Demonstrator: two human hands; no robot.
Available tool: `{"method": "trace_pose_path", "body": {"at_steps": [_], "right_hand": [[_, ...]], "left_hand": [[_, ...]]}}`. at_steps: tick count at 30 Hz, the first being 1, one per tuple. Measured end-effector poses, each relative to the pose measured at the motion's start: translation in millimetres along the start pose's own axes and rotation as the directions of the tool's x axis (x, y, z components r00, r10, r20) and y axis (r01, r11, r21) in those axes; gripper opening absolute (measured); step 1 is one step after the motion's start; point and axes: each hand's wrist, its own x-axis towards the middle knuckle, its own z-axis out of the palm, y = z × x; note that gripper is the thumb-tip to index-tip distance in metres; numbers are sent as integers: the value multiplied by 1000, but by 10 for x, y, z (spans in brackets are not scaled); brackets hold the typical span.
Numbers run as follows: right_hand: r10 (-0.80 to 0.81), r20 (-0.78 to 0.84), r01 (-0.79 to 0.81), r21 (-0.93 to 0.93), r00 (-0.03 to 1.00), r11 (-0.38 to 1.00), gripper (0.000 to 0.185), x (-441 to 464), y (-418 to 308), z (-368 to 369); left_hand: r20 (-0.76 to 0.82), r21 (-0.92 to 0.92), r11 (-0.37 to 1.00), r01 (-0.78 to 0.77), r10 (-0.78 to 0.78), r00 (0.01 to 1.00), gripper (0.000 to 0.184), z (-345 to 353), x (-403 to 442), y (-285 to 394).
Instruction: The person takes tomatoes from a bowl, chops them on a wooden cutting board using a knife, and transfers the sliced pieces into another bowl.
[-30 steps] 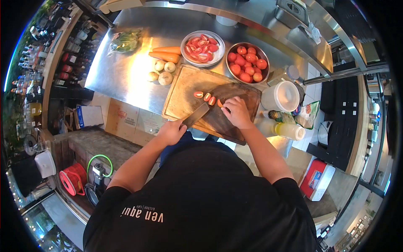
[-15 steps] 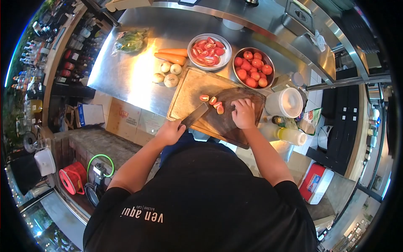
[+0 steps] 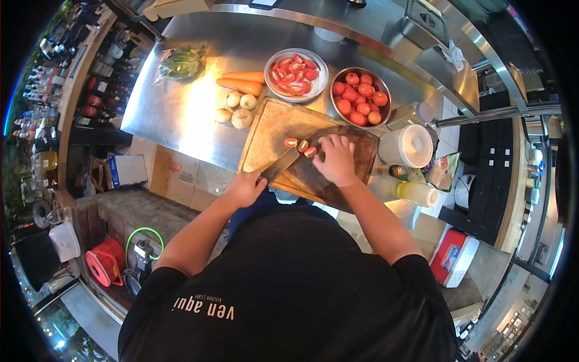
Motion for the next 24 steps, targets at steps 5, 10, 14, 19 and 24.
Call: {"method": "trace_pose_path", "body": {"at_steps": [5, 10, 14, 19, 24], "right_hand": [[-25, 249, 6, 78, 968, 997, 33, 91, -76, 144], [-241, 30, 224, 279, 970, 934, 24, 55, 15, 136], [-109, 4, 103, 295, 994, 950, 16, -71, 149, 317], [-71, -53, 81, 229, 996, 970, 14, -129, 95, 289], [-25, -110, 47, 206, 994, 977, 11, -127, 134, 423]], "left_hand": [[-45, -68, 998, -5, 2, 999, 30, -12, 42, 63], [32, 16, 997, 73, -73, 997, 29, 50, 138, 86], [-10, 20, 998, 64, -64, 998, 28, 144, 230, 286], [-55, 21, 999, 24, -23, 998, 26, 246, 350, 342], [-40, 127, 990, 65, -60, 997, 26, 251, 415, 363]]}}
